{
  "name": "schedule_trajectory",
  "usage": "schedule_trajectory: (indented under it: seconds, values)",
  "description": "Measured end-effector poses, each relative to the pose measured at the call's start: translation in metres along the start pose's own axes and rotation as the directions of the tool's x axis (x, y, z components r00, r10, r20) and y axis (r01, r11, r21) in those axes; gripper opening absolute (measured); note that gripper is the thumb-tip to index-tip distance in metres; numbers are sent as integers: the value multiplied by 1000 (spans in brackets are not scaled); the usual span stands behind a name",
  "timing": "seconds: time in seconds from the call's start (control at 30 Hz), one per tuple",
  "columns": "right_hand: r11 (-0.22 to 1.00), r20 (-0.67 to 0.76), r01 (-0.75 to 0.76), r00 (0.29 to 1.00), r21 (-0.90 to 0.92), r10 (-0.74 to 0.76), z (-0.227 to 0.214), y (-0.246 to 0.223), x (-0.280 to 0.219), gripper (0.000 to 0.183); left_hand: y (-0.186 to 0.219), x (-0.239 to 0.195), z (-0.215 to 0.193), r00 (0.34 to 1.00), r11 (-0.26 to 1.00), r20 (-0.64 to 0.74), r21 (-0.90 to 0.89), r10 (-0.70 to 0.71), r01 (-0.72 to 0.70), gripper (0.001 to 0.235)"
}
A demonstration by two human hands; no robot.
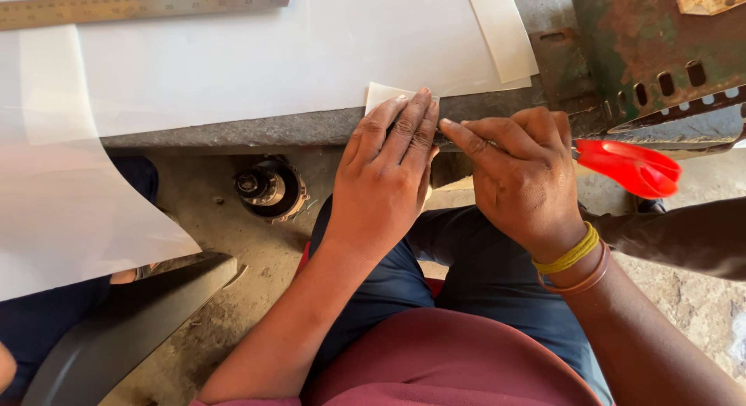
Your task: The person prepares and installs insulation paper strips into an electric motor stator, cutting the white film sheets with scissors, sizing them to length, and manually sliding each piece into the slots of the stator housing.
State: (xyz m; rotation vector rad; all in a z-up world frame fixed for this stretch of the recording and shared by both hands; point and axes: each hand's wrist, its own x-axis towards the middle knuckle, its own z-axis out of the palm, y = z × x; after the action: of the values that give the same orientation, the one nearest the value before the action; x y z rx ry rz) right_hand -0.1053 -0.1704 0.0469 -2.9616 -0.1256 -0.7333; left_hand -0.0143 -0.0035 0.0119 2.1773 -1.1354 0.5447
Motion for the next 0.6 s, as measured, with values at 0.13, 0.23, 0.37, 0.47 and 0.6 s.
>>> schedule_trajectory:
  seconds: [0.13, 0.23, 0.37, 0.47, 0.6]
  values:
    - [1000, -1, -11, 1000, -18, 11, -3, -3, 3, 40, -3, 1, -1, 1000, 999, -12, -21, 27, -27, 41]
    - [994, -27, -95, 995, 62, 97, -12, -15, 6, 40, -8, 0, 0, 998, 995, -51, -83, 46, -50, 38]
    - [861, -51, -300, 935, 411, 351, -43, -44, 19, 31, -15, -4, 2, 989, 986, -109, -122, 96, -109, 26]
    - [620, 20, -410, 843, 669, 537, -80, -56, 39, 29, -15, -3, -1, 978, 973, -145, -154, 152, -174, 20]
    - [693, -71, -248, 915, 676, 397, -100, -51, 68, 27, -5, -3, -9, 962, 939, -84, -212, 258, -271, 16]
